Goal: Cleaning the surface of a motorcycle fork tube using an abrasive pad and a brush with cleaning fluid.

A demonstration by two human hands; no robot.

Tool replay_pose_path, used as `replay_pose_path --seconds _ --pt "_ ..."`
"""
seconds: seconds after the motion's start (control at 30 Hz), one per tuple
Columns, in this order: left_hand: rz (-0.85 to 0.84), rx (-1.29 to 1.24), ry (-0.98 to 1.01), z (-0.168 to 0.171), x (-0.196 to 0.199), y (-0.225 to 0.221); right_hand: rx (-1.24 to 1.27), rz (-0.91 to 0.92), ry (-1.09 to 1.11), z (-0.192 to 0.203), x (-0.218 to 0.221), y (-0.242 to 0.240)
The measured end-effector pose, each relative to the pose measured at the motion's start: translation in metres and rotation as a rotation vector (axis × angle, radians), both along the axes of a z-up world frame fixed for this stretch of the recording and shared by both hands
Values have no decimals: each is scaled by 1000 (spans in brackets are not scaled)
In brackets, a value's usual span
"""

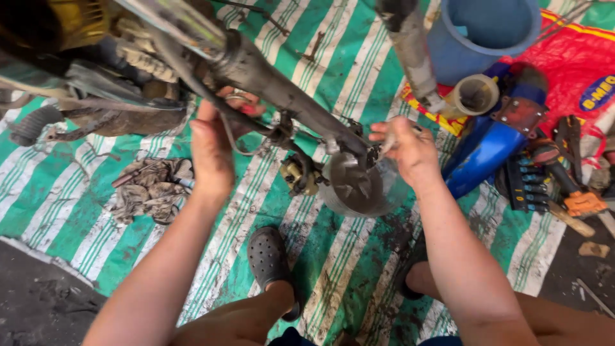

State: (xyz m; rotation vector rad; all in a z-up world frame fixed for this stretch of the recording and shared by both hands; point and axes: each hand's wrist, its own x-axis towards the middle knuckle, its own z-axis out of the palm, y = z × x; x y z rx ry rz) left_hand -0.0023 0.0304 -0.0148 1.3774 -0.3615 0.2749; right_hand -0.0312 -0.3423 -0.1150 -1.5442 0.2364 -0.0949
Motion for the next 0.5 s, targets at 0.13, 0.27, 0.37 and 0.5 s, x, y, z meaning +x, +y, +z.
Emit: replay_pose_path --seconds 0.13,0.27,0.37,0.5 --pt "-186 747 507 5 -27 43 823 52 138 -26 -45 -42" --pt "-860 1454 664 65 -66 -13 1299 178 141 -28 -68 -37" --pt "-966 1222 480 67 -87 -82 1404 351 9 -24 -76 -19" --pt "-727 927 608 -28 -107 -136 1365 382 -72 27 -85 5"
